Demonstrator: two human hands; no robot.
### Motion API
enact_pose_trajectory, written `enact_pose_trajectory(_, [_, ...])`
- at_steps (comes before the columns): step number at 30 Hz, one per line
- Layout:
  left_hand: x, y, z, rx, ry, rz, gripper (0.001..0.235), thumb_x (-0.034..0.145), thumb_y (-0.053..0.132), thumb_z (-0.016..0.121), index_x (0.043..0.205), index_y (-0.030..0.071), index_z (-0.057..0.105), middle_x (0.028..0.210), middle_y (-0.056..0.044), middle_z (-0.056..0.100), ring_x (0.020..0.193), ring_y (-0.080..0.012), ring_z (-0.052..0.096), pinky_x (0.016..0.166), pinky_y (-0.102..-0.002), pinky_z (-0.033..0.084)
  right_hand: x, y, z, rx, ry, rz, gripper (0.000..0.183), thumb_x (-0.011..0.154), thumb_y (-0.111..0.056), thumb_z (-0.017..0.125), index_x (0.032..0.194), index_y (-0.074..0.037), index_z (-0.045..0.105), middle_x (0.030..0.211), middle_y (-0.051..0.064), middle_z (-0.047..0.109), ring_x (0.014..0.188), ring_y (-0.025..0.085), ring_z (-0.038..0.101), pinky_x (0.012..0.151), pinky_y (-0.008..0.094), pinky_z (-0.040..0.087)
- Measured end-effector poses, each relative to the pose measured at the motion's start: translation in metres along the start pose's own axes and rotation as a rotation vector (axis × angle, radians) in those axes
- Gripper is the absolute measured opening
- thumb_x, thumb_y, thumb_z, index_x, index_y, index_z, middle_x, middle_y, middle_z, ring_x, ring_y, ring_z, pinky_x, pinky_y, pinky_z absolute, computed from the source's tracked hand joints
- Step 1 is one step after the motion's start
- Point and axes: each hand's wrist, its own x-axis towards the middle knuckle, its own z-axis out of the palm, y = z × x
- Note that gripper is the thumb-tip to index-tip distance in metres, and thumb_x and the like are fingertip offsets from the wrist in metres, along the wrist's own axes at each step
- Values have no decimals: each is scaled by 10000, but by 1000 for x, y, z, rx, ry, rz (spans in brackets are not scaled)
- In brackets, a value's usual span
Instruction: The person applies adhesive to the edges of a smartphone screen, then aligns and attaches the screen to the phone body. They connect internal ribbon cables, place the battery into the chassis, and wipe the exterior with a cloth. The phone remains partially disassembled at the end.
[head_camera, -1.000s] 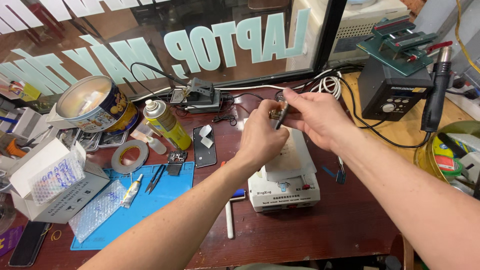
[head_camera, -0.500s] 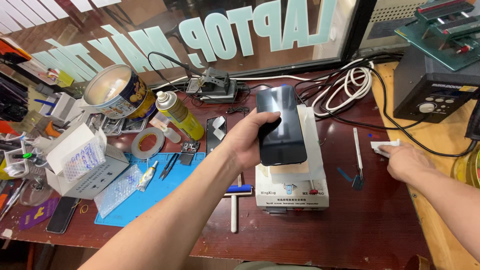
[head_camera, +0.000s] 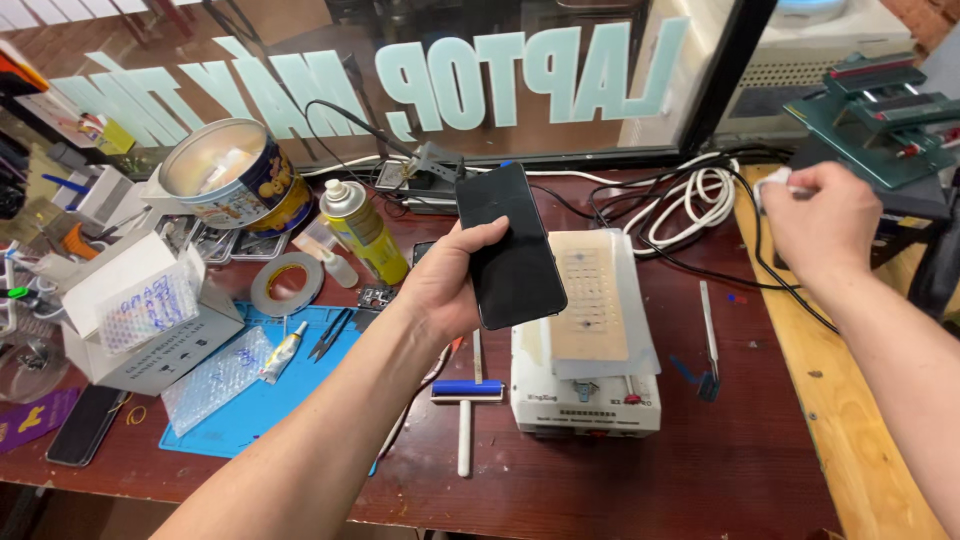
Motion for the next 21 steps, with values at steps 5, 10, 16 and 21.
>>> enact_pose_trajectory(5, [-23, 41, -51, -2, 13, 61, 253, 925, 111, 679, 1171, 61, 643, 1085, -114, 726, 979, -271, 726, 950, -502, 595, 36, -151, 14, 642, -311, 250, 341, 872, -98, 775, 1192, -49, 666, 902, 68, 735, 662, 113, 660, 549, 255, 525])
enact_pose_trajectory(10, [-59, 106, -118, -94, 13, 59, 247, 943, 156, 672, 1161, 40, 658, 1080, -123, 732, 963, -272, 727, 924, -496, 592, 25, -307, 67, 940, -665, 369, 209, 908, -44, 723, 1108, 20, 721, 901, 47, 745, 688, 103, 685, 574, 231, 557])
enact_pose_trajectory(16, [-91, 167, -181, -36, 17, 184, 240, 919, 115, 652, 1150, 52, 641, 1076, -154, 725, 974, -298, 726, 904, -531, 596, 4, -426, 136, 654, -552, -78, 173, 889, -74, 751, 1054, -29, 777, 990, 93, 770, 828, 200, 733, 741, 316, 578])
enact_pose_trajectory(21, [-97, 185, -209, -67, 42, 151, 254, 927, 59, 660, 1177, 19, 639, 1100, -163, 727, 993, -289, 732, 924, -503, 609, -8, -456, 168, 426, -394, -342, 147, 878, -75, 731, 1015, -76, 785, 1056, 97, 755, 944, 283, 715, 857, 378, 563])
